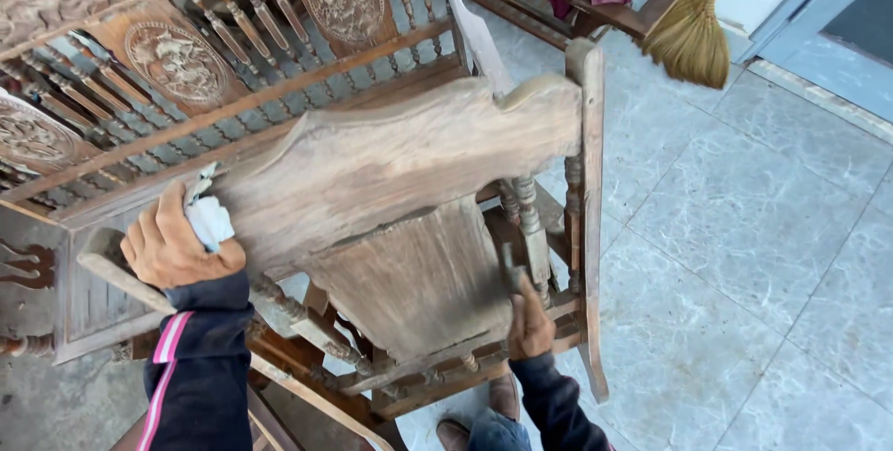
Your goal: Wiping down ornate wooden furniture with a cloth.
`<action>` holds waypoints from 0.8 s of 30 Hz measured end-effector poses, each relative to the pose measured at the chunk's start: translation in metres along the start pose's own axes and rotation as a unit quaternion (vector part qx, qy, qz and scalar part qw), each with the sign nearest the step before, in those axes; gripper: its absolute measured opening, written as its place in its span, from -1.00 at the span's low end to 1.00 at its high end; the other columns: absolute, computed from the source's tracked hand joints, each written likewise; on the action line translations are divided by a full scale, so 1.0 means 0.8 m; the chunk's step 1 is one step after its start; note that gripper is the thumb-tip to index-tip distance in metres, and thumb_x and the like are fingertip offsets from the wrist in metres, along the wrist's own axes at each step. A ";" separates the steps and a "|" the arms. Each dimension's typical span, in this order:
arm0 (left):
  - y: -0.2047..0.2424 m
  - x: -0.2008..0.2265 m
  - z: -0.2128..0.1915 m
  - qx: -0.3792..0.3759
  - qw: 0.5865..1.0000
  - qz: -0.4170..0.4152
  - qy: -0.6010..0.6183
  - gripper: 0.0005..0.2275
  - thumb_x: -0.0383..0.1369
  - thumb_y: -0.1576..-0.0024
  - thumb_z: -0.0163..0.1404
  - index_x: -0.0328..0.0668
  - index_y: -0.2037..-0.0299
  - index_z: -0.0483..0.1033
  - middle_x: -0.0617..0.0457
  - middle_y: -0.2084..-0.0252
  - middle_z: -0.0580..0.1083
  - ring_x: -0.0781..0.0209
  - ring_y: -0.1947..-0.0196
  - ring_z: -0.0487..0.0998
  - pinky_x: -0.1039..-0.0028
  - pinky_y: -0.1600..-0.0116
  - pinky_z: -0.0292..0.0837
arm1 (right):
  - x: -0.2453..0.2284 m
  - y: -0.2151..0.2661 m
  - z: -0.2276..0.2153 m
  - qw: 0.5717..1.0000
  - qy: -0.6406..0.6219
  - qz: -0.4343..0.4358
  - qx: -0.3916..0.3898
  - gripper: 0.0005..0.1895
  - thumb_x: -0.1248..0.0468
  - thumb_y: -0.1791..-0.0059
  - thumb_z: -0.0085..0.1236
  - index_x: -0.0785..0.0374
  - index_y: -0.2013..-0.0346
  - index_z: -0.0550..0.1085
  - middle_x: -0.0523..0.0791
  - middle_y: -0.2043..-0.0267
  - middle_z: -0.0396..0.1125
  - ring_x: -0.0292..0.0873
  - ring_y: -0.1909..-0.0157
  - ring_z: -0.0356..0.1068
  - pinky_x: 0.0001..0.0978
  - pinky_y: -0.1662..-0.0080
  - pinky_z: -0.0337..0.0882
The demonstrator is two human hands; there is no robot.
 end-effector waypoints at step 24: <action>0.007 -0.006 0.008 -0.043 0.999 -0.025 0.007 -0.41 0.12 -0.33 -0.27 -0.29 -0.23 0.41 -0.23 -0.02 0.49 -0.25 0.03 0.45 0.07 -0.13 0.26 | -0.231 -0.121 0.016 0.981 -0.021 -0.193 -0.010 -0.65 0.42 -0.15 -0.11 0.61 -0.20 0.32 0.30 -0.18 0.37 0.27 -0.05 0.46 -0.13 -0.02 0.50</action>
Point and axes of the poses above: each hand's wrist, its own y-axis away from the middle knuckle, its own z-axis out of the palm, x = y × z, the point moved 10 cm from there along -y, towards the middle knuckle
